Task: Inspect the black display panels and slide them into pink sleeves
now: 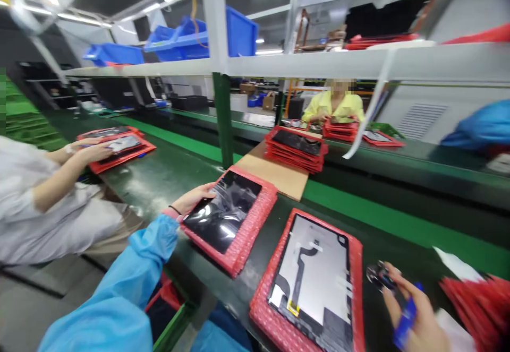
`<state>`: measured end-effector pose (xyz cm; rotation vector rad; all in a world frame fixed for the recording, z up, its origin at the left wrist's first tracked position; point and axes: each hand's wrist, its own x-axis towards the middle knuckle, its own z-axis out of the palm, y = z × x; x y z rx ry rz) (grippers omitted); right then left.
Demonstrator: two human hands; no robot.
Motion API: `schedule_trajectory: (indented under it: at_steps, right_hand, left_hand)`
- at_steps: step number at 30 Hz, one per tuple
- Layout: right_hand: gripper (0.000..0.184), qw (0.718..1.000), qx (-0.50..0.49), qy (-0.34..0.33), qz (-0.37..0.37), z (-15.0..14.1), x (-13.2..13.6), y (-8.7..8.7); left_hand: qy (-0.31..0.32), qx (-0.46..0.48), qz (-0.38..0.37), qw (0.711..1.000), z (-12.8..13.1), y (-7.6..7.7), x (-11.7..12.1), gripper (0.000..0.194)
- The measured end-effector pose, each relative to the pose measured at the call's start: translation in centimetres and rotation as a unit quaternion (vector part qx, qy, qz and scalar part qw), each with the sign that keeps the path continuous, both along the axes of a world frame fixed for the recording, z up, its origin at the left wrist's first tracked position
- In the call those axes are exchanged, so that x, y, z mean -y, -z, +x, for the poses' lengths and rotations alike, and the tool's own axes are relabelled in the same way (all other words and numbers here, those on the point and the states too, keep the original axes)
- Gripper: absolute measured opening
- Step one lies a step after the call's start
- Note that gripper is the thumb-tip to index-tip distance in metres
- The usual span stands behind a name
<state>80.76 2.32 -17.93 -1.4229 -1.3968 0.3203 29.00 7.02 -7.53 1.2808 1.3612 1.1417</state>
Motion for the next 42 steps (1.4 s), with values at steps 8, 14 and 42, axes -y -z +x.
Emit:
schedule_trajectory:
  at_steps: [8,14,42]
  right_hand:
    - [0.033,0.951,0.295,0.012,0.094,2.9,0.4,-1.2]
    - [0.05,0.933,0.354,-0.015,0.061,2.9,0.8,-1.7]
    - [0.035,0.961,-0.127,-0.166,-0.179,-7.9,4.4,-4.3]
  left_hand:
    - [-0.098,-0.228,0.111,0.962,3.5,-1.2,-2.7,0.055]
    - [0.018,-0.239,0.177,0.955,12.2,0.1,-1.0,0.054]
    - [0.15,0.084,-0.179,0.969,19.8,2.0,1.2,0.034]
